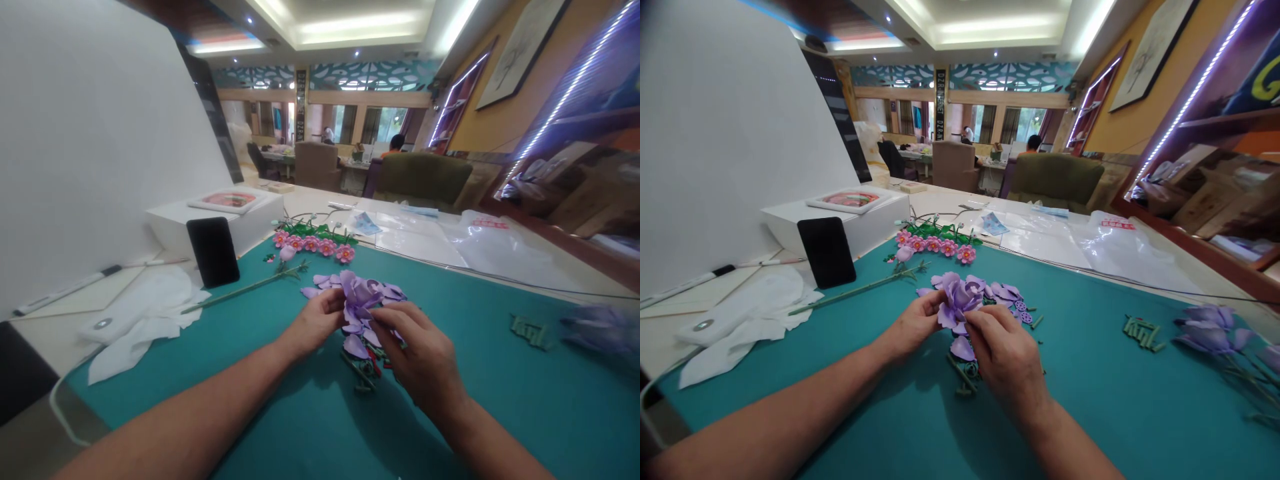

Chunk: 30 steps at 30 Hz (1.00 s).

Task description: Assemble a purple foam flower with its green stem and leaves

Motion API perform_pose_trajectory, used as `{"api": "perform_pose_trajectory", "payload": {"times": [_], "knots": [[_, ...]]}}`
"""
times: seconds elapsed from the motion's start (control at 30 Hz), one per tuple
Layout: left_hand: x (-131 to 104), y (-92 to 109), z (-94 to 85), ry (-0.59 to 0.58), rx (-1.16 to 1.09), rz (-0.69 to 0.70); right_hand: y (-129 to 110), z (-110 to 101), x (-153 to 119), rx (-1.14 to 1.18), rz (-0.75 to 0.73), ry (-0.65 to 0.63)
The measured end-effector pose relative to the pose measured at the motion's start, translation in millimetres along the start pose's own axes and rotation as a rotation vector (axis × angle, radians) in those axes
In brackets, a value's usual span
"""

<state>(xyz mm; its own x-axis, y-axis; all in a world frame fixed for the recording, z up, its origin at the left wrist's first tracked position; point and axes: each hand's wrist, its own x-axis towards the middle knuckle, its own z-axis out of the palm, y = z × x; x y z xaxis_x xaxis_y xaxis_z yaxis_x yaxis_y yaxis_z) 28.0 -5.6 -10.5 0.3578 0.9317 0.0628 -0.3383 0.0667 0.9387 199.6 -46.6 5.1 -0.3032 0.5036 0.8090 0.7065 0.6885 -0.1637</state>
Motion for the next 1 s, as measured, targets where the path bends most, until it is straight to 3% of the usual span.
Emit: {"api": "perform_pose_trajectory", "payload": {"times": [0.27,0.5,0.6,0.77,1.0], "knots": [[-3.4,2.5,2.8,0.023,0.007,-0.032,-1.0,-2.3,0.6,0.001,-0.022,-0.012],[-0.2,9.2,-4.9,0.092,-0.060,-0.044,14.7,-4.3,2.6,0.062,0.162,-0.008],[1.6,11.6,-9.8,0.150,-0.137,-0.049,29.9,8.5,-5.6,-0.012,0.208,-0.086],[1.8,12.1,-11.1,0.150,-0.160,-0.049,47.6,33.6,-23.9,-0.149,0.138,-0.241],[1.8,11.9,-8.3,0.117,-0.163,-0.062,54.5,41.5,-27.5,-0.324,0.137,-0.345]]}}
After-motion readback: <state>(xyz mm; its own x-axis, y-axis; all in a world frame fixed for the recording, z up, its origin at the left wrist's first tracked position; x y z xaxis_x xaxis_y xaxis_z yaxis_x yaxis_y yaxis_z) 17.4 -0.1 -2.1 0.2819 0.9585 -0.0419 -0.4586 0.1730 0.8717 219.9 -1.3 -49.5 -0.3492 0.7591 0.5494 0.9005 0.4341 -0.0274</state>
